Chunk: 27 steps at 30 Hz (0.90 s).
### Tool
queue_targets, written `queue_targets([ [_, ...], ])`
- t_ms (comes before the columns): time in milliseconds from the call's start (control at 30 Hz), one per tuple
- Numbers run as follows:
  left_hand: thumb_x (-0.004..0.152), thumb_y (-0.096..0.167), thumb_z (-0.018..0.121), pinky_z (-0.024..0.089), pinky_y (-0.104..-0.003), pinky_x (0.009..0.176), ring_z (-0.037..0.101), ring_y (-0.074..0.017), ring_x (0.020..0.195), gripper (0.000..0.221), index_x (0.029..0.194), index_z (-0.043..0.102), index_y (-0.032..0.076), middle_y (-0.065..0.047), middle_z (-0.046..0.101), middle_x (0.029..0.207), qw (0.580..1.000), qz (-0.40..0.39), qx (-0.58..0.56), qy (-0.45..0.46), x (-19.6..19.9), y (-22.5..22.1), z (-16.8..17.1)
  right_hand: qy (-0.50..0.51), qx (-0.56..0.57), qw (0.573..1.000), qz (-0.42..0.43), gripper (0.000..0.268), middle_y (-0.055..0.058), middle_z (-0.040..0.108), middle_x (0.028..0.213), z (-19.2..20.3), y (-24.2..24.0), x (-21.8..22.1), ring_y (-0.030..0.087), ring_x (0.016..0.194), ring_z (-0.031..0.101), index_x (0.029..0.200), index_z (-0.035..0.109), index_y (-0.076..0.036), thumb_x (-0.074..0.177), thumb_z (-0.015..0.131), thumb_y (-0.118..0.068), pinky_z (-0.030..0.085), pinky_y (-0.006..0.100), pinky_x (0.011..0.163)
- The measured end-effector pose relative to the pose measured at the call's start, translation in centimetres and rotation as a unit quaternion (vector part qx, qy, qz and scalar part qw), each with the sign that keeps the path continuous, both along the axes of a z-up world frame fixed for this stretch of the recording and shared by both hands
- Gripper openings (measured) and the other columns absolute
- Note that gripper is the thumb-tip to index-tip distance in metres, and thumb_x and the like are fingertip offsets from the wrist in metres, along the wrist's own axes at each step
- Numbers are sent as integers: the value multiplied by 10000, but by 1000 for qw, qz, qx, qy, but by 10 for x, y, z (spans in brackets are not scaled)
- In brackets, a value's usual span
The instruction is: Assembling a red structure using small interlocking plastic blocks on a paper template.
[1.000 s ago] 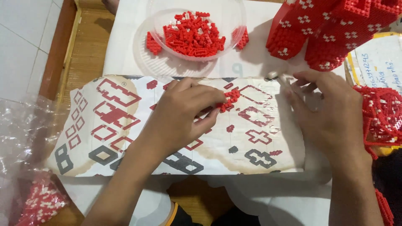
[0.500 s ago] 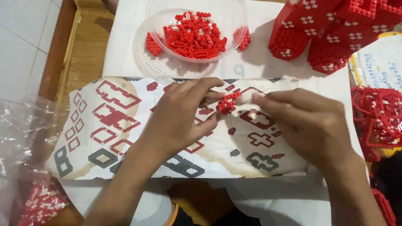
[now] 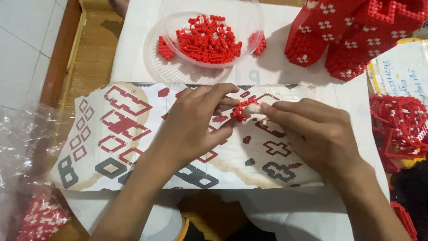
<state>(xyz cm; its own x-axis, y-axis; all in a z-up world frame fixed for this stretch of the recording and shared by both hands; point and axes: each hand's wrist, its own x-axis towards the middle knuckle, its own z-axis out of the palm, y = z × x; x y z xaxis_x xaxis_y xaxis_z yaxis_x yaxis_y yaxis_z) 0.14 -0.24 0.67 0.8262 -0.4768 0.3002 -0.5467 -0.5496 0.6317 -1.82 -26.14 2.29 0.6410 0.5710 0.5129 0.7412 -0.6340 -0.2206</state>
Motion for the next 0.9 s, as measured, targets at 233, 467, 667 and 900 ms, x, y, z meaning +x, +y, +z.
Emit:
queue_targets([
  [233,848,155,752,477,-456,871,638,-267,992,504,1327,596,123,-24,762,1139,998,-13,33,-52,-2,1,-1,36,14,999,1,224,134,777,1041,-2,-1,6,251,884,751,1151,789,-46,936,784,16,632,365,797],
  [467,920,114,767,498,-389,779,611,-242,898,169,1087,768,86,-49,742,1055,976,-41,44,-209,-2,-3,-3,46,82,982,-166,235,126,680,1010,-9,-14,7,203,795,598,1231,781,4,1005,813,60,483,309,671],
  [667,913,105,826,509,-401,799,600,-268,861,195,1093,750,104,-47,733,1012,934,-14,151,-324,-12,-5,2,14,48,986,-157,113,139,725,1011,-12,-10,9,288,892,633,1073,783,19,976,833,-11,482,408,808],
  [900,880,75,848,535,-403,852,719,-241,914,317,1188,771,61,-86,787,1006,959,118,99,-237,-16,30,26,7,42,999,-32,276,137,778,1093,-1,-11,16,265,1003,713,1119,766,-39,894,892,-135,523,420,905],
])
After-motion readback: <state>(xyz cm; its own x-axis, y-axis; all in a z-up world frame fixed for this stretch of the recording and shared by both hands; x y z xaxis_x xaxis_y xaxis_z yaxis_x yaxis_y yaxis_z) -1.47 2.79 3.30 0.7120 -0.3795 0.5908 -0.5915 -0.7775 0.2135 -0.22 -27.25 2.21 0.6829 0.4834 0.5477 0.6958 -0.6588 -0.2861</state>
